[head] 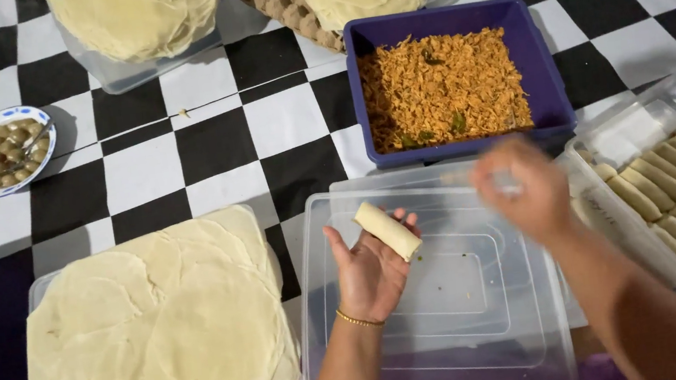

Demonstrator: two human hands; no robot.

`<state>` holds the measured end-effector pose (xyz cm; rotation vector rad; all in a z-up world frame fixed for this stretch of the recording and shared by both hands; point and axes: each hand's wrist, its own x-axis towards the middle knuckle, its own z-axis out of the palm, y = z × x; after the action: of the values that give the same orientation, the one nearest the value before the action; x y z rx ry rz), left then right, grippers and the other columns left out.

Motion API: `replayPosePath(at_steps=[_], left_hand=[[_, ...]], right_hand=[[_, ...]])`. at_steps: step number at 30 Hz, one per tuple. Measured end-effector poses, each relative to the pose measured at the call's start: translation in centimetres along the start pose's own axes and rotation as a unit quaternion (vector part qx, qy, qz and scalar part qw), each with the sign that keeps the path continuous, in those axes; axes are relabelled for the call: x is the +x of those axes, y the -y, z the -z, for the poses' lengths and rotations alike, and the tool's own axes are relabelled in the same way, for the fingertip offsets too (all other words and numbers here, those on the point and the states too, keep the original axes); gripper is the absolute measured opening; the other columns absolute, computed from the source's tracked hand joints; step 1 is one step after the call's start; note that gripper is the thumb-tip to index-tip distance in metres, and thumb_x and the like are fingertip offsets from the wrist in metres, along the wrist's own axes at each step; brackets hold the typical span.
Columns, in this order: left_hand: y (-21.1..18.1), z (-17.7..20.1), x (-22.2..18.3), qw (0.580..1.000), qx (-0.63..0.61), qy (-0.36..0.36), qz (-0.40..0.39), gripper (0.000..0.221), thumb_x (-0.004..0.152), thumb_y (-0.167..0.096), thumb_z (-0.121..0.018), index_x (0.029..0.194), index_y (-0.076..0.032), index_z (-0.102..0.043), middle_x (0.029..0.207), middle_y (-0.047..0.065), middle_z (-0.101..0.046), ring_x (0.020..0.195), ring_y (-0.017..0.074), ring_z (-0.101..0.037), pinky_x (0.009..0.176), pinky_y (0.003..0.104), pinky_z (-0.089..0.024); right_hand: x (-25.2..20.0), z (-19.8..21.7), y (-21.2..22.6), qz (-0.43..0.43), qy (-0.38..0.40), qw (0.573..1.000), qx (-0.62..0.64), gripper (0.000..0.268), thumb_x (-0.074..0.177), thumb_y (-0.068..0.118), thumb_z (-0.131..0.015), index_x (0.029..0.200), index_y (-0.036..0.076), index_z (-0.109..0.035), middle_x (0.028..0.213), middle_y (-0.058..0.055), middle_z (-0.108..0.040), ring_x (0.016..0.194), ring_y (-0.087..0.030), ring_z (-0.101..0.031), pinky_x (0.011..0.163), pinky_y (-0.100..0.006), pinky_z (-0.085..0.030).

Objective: Assembling spring rolls by placing filling on wrappers and rolling them into cylinders

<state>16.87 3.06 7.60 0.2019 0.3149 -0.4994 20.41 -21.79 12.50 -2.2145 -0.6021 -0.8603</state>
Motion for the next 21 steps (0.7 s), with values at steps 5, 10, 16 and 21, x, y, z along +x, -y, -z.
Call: replayPosePath(at_steps=[5,10,16,21], left_hand=[[1.7,3.4,1.6,0.987,0.124,0.065,-0.078,0.104,0.083,-0.088,-0.020,0.154,-0.014,-0.033,0.155,0.011,-0.043,0.146,0.0282,-0.039,0.117,0.043,-0.034],[3.8,2.4,1.0,0.963,0.166,0.200,-0.076,0.103,0.091,-0.081,-0.023,0.164,-0.009,-0.011,0.171,0.010,-0.014,0.154,0.0254,-0.023,0.122,0.041,-0.020],[4.4,2.8,0.0,0.925,0.257,0.278,-0.019,0.116,0.082,-0.088,-0.029,0.164,-0.010,-0.005,0.174,0.007,0.005,0.160,0.0269,0.008,0.124,0.051,0.001],[1.9,6.9,2.2,0.893,0.401,0.197,-0.053,0.092,0.089,-0.060,-0.064,0.157,-0.007,-0.031,0.169,0.018,-0.029,0.155,0.0304,-0.032,0.120,0.049,-0.028]], right_hand=[[2.3,-3.5,-5.1,-0.072,0.091,0.988,-0.100,0.037,0.083,-0.009,-0.067,0.118,0.001,-0.072,0.117,-0.019,-0.069,0.107,-0.040,-0.064,0.094,-0.049,-0.048],[-1.3,-5.4,1.5,-0.229,0.276,0.931,0.063,0.039,0.091,0.031,-0.072,0.126,0.015,-0.070,0.108,-0.004,-0.067,0.097,-0.022,-0.068,0.086,-0.035,-0.051],[-1.0,2.0,0.2,-0.564,0.305,0.723,0.257,0.057,0.089,0.036,-0.067,0.140,0.012,-0.060,0.126,-0.003,-0.069,0.113,-0.019,-0.068,0.088,-0.038,-0.053],[-4.6,11.3,-9.6,-0.557,0.016,0.769,0.313,0.048,0.094,0.010,-0.062,0.140,0.003,-0.054,0.115,-0.014,-0.068,0.098,-0.022,-0.066,0.082,-0.035,-0.061]])
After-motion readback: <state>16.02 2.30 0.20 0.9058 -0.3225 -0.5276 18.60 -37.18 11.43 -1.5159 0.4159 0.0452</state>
